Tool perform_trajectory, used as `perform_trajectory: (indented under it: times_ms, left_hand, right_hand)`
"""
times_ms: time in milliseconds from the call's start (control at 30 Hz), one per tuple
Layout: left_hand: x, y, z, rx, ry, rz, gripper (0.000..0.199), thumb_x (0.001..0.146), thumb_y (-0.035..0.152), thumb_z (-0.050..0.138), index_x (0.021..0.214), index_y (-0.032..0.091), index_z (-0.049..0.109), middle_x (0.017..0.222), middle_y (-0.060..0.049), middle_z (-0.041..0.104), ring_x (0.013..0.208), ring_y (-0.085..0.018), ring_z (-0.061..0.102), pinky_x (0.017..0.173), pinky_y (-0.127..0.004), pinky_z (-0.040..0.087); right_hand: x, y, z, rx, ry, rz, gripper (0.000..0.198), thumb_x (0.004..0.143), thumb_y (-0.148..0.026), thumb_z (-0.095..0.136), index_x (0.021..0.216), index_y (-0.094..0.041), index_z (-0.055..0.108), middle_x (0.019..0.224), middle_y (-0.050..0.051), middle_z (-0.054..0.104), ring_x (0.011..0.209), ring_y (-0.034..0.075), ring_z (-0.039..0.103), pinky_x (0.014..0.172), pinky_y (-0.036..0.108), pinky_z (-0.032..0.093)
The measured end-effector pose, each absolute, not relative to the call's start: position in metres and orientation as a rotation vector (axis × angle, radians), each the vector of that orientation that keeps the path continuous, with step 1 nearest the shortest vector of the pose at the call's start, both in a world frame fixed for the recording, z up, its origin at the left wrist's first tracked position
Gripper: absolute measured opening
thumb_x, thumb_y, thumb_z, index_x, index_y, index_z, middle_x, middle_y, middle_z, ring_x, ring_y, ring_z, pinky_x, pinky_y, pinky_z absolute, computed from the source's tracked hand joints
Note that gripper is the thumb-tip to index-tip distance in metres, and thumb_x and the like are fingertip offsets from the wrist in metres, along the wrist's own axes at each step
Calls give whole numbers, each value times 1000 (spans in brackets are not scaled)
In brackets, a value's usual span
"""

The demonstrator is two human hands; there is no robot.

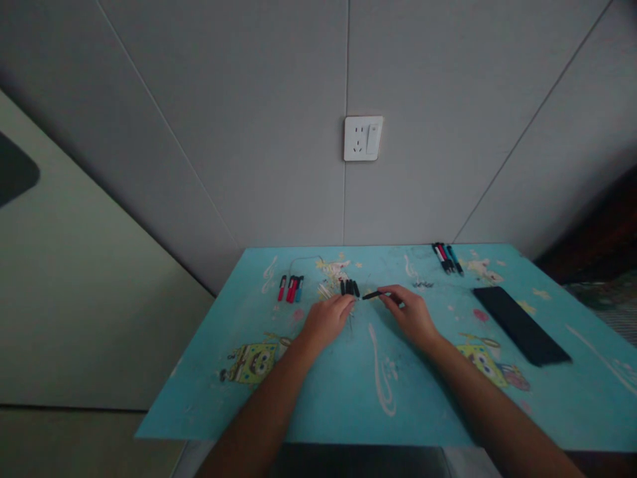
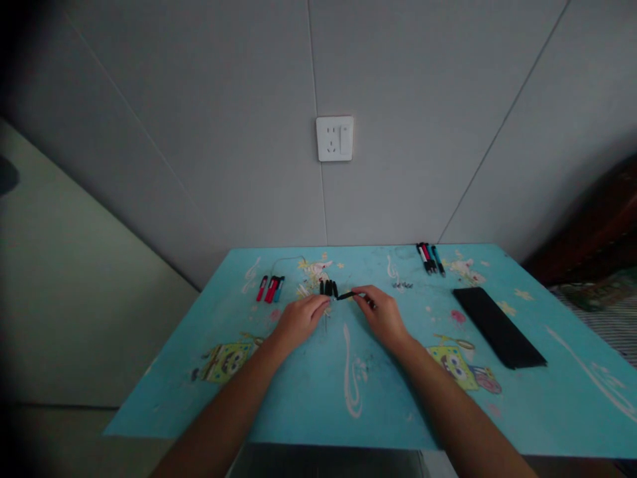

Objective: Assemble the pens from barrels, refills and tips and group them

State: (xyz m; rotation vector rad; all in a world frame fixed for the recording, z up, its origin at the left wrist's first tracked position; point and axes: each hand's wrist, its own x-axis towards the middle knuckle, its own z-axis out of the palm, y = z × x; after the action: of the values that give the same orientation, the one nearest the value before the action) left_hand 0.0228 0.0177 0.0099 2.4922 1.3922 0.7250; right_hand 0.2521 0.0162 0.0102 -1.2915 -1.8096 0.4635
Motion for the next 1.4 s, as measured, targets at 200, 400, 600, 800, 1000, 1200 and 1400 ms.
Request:
perform_trajectory:
  times_ms: [200, 400, 600, 800, 1000, 1200, 1400]
  left_hand:
    - [22, 17, 10, 2486, 1395, 735, 25, 98, 29, 42, 113, 23, 61, 102, -5, 69, 96, -17, 66, 86, -28, 50]
    - [23, 17, 10, 2505, 1332, 737, 25, 98, 28, 42, 112, 23, 62, 101, -5, 69, 92, -17, 66, 82, -27, 49]
    - [23, 17, 9, 2494, 1284, 720, 25, 98, 28, 43, 113, 22, 62, 103, -6, 69, 92, -17, 66, 82, -28, 50]
    - [25, 13, 10, 2526, 1272, 610, 28, 96, 40, 46, 117, 23, 56, 104, -5, 69, 94, -20, 67, 80, -29, 50]
    - [26, 12, 10, 2569, 1288, 522, 24, 95, 40, 48, 110, 23, 57, 99, -4, 68, 89, -19, 67, 76, -28, 49]
    - [26, 11, 12, 2572, 1220, 599, 22, 96, 35, 46, 102, 22, 62, 93, -3, 65, 85, -17, 64, 78, -28, 49]
    - [27, 12, 7, 2508, 1123, 738, 29, 97, 34, 46, 121, 22, 56, 108, -6, 64, 101, -19, 61, 91, -33, 48]
  right_hand:
    - [251, 15, 11, -1294, -1817, 461, 28, 92, -39, 51, 106, -21, 68, 93, 7, 70, 70, 18, 61, 66, 31, 50]
    - [248, 14, 12, -1271, -1858, 479, 25, 91, -36, 52, 105, -23, 68, 91, 5, 70, 72, 18, 62, 68, 31, 49]
    - [244, 12, 9, -1252, -1860, 566, 25, 90, -37, 54, 105, -22, 68, 90, 5, 71, 74, 17, 63, 67, 29, 49]
    - [240, 8, 9, -1171, -1931, 677, 21, 90, -36, 57, 100, -22, 68, 87, 4, 70, 74, 17, 63, 68, 28, 49]
    - [235, 4, 10, -1144, -1988, 677, 22, 90, -38, 56, 98, -22, 69, 87, 4, 70, 75, 17, 63, 68, 29, 50]
    - [235, 3, 12, -1138, -2006, 651, 21, 91, -37, 55, 96, -22, 69, 86, 4, 70, 76, 18, 63, 71, 29, 49]
    - [235, 4, 11, -1242, -2030, 570, 33, 95, -42, 47, 78, -20, 66, 70, 2, 66, 64, 16, 59, 63, 27, 45]
